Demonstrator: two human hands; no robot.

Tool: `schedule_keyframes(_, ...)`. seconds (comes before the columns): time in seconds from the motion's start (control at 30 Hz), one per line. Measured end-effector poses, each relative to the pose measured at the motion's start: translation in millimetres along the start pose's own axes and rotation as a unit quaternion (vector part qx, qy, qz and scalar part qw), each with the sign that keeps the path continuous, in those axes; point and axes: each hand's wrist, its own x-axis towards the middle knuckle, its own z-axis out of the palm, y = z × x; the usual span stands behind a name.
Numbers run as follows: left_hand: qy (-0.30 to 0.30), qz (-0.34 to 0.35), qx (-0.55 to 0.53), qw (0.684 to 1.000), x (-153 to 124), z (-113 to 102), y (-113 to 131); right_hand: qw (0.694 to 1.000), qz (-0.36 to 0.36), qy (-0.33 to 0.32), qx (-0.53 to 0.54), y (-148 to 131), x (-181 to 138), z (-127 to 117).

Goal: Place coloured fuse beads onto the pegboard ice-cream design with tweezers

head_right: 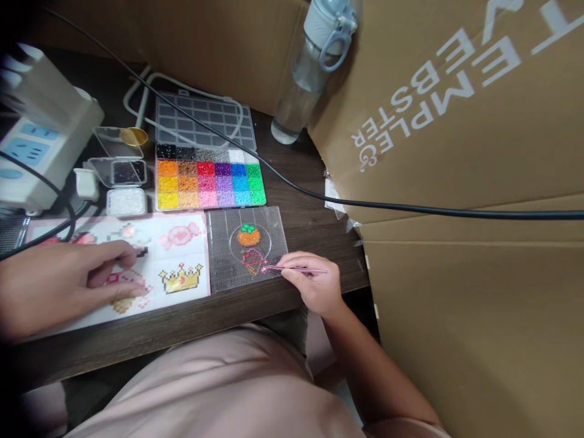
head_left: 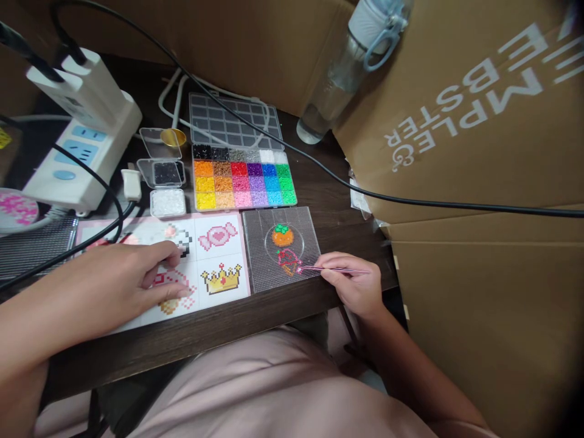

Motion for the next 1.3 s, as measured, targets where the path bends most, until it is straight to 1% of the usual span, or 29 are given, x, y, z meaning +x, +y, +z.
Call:
schedule_keyframes(0.27,-0.004,0.001,0.003,1.0,0.1,-0.1,-0.2,1.0,-0.003,-0.001,0.009,1.1,-1.2,-1.6)
schedule_keyframes(0.43,-0.004,-0.002,-0.002,1.0,-0.4,-0.7,0.6,1.0,-0.005,-0.017,-0.004,0.6,-0.6,-1.8)
schedule_keyframes(0.63,-0.005,-0.003,0.005,1.0,1.4,1.1,-1.1,1.0,-0.008,-0.015,-0.007,0.5,-0.2,-1.1)
schedule_keyframes(0.73,-0.014,-0.009,0.009,1.0,2.6,2.4,-2.6,1.0,-0.012,-0.017,-0.009,0.2,0.3,0.0)
schedule_keyframes(0.93,0.0,-0.003,0.005,1.0,0.6,1.3,-0.6,1.0,-0.014,-0.01,-0.016,-0.9,1.0,0.1)
schedule_keyframes(1.2,-0.013,-0.018,0.012,1.0,5.4,5.1,-7.2,1.0,-0.006,-0.007,-0.024,-1.7,1.4,0.6)
schedule_keyframes(1.3,-0.009,-0.016,0.01,1.0,4.6,4.8,-5.8,1.0,-0.003,0.0,-0.018,-1.3,1.0,0.9)
